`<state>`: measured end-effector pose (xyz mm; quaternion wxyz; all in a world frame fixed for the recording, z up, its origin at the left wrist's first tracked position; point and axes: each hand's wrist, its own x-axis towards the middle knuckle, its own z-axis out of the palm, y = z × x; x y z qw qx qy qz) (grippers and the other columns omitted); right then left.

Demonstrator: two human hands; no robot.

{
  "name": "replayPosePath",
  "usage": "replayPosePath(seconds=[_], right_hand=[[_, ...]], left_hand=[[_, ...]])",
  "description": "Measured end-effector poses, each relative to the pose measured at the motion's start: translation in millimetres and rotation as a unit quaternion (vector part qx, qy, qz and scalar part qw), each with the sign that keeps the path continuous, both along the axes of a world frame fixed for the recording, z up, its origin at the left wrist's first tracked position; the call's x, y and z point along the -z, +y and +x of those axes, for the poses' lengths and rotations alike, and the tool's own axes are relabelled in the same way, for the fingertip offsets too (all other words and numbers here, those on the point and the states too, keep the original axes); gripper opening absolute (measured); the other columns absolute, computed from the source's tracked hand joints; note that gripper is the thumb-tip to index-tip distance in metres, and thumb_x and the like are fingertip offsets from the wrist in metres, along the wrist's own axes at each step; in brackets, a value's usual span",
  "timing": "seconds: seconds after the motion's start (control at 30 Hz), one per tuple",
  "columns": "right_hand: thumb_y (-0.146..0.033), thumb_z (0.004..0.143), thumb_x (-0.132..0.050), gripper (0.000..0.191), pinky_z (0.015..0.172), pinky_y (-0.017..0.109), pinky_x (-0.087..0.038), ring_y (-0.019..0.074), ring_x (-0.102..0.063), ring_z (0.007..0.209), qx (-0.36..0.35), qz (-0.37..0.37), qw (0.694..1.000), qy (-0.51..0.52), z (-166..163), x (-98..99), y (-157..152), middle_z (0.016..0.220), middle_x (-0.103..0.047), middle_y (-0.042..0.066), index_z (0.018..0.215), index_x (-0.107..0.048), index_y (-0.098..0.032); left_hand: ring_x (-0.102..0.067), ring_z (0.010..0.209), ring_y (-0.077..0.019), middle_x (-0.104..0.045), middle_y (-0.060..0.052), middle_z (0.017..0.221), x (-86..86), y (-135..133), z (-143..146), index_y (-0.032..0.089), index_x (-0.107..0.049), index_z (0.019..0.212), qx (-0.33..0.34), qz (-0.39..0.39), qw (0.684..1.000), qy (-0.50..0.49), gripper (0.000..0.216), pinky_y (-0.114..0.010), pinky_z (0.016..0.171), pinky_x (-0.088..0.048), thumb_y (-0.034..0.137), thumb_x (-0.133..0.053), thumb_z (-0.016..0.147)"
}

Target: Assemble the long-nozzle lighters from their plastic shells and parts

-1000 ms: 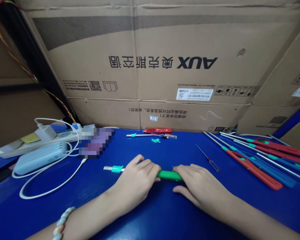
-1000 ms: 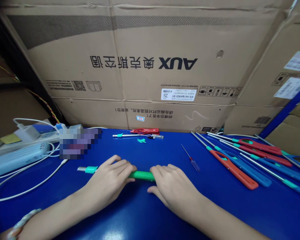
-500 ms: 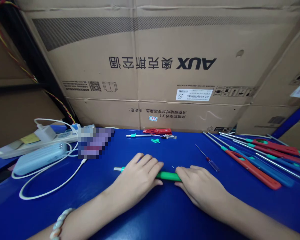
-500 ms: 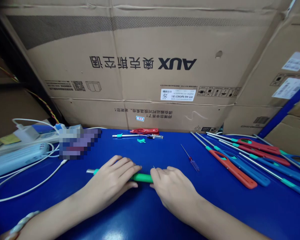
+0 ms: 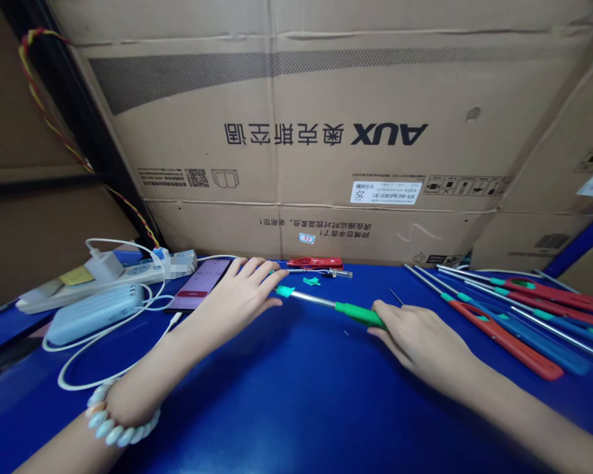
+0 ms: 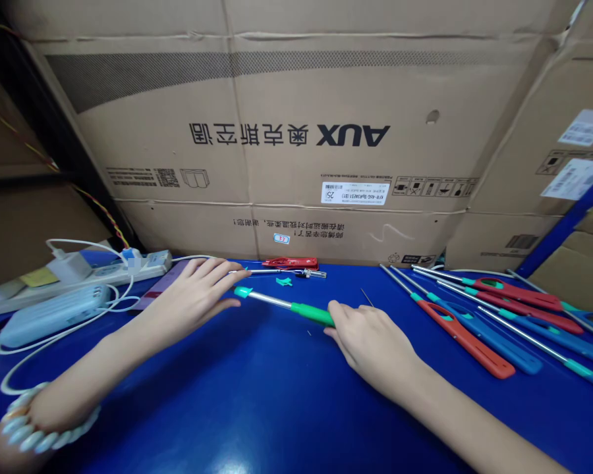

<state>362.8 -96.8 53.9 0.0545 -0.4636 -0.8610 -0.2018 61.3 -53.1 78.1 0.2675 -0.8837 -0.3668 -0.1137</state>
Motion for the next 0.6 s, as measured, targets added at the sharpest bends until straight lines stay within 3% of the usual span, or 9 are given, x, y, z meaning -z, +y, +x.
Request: replayPosePath(seconds=[0.2, 0.33, 0.53, 0.6], right_hand=[[-0.025, 0.091, -0.052, 0.013, 0.048, 0.028, -0.024, 0.0224, -0.06, 0.052, -0.005, 0.003, 1.0, -0.015, -0.3, 0.2, -0.5, 0.065, -0.062, 0.002, 0.082, -0.044, -0.02], [-0.022, 0.092, -0.047, 0.014, 0.049, 0.029, -0.025, 0.0214, -0.059, 0.051, -0.027, 0.023, 0.999, -0.008, -0.4, -0.7, 0.8, 0.063, -0.061, 0.002, 0.079, -0.042, -0.021], [-0.017, 0.092, -0.043, 0.015, 0.052, 0.029, -0.029, 0.0202, -0.058, 0.05, -0.048, 0.049, 0.998, -0.011, -3.0, -0.2, 2.0, 0.061, -0.06, 0.001, 0.078, -0.041, -0.022], [-0.018, 0.09, -0.048, 0.013, 0.051, 0.029, -0.029, 0.0205, -0.059, 0.049, -0.047, 0.047, 0.998, -0.018, -2.7, 0.3, 2.1, 0.06, -0.06, 0.001, 0.079, -0.042, -0.021]], left_hand=[[-0.049, 0.104, -0.0298, -0.058, -0.014, 0.114, -0.8, -0.1, -1.1, 0.014, -0.057, 0.105, 0.014, -0.002, 1.0, 0.008, 0.026, -0.043, 0.086, -0.034, 0.036, -0.044, 0.097], [-0.049, 0.103, -0.0271, -0.059, -0.012, 0.109, 0.8, 0.1, -1.7, 0.015, -0.057, 0.106, 0.026, -0.04, 0.999, -0.007, 0.03, -0.04, 0.086, -0.034, 0.039, -0.04, 0.099], [-0.051, 0.09, -0.023, -0.06, -0.007, 0.094, 7.1, 2.3, -1.2, 0.015, -0.058, 0.088, 0.04, -0.088, 0.995, 0.01, 0.03, -0.037, 0.081, -0.033, 0.027, -0.033, 0.101], [-0.051, 0.09, -0.023, -0.06, -0.007, 0.094, 6.8, 1.2, -0.6, 0.015, -0.058, 0.091, 0.042, -0.101, 0.994, 0.002, 0.027, -0.038, 0.082, -0.032, 0.026, -0.035, 0.101]])
